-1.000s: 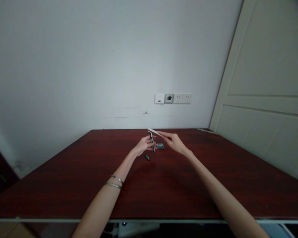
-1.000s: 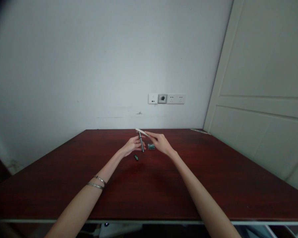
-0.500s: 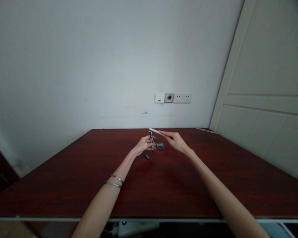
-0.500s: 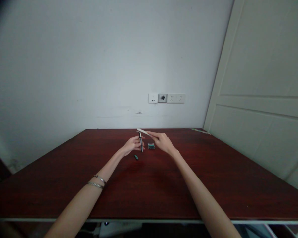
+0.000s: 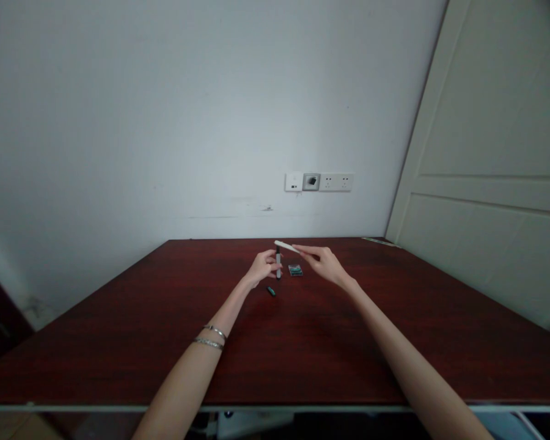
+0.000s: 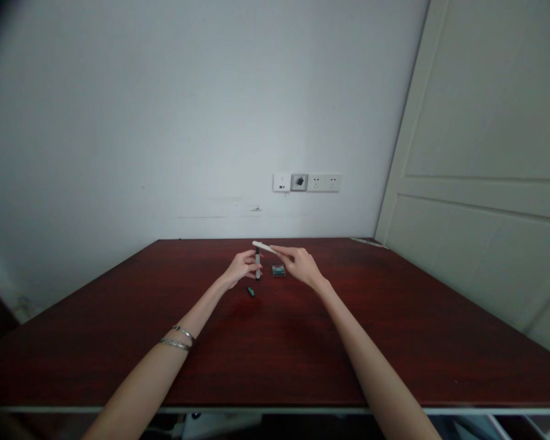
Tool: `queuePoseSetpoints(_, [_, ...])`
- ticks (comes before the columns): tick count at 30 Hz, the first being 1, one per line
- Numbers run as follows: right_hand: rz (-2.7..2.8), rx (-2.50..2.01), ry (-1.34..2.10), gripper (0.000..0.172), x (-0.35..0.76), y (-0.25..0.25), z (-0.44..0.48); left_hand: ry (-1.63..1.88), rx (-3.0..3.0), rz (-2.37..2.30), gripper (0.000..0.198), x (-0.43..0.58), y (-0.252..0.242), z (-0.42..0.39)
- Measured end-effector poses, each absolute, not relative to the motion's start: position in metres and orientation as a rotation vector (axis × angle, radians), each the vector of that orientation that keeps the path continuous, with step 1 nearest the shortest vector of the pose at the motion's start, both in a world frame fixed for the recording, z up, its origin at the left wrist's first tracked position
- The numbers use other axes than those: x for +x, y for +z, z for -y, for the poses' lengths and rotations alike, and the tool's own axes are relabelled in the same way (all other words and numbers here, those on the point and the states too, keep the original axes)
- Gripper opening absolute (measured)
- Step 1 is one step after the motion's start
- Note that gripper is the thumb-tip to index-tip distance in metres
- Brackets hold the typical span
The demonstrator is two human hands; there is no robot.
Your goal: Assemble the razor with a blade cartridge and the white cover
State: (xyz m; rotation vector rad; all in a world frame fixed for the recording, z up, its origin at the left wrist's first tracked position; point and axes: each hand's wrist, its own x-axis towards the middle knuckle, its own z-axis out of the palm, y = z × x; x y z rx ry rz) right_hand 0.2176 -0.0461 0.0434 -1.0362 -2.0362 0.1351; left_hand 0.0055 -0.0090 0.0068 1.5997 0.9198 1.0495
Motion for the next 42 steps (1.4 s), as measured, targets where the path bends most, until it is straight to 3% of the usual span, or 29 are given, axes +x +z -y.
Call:
queuePoseSetpoints(5, [1.869, -1.119, 0.036, 0.037, 0.217, 0.037, 0.041, 1.223, 1.780, -1.220, 0.033, 0.004, -0.001, -0.005])
queuePoseSetpoints(15, [1.903, -1.132, 0.089, 0.034, 0.221, 0.027, 0.039, 1.294, 1.835, -1.299, 0.032, 0.004, -0.001, -0.007])
queuePoseSetpoints(26, [1.714, -1.047, 0.245, 0.044, 0.216, 0.020, 0.036, 1.105, 1.690, -1.108, 0.030, 0.013, 0.011, 0.011])
queuePoseSetpoints(32, [1.838, -1.053, 0.258, 0.043, 0.216, 0.032, 0.029, 1.022, 1.562, -1.035, 0.022, 0.016, 0.019, 0.020])
queuePoseSetpoints(42, [2.084, -1.259, 0.150, 0.056, 0.230, 0.061, -0.003, 0.953, 1.449, -0.911, 0.018, 0.017, 0.028, 0.026])
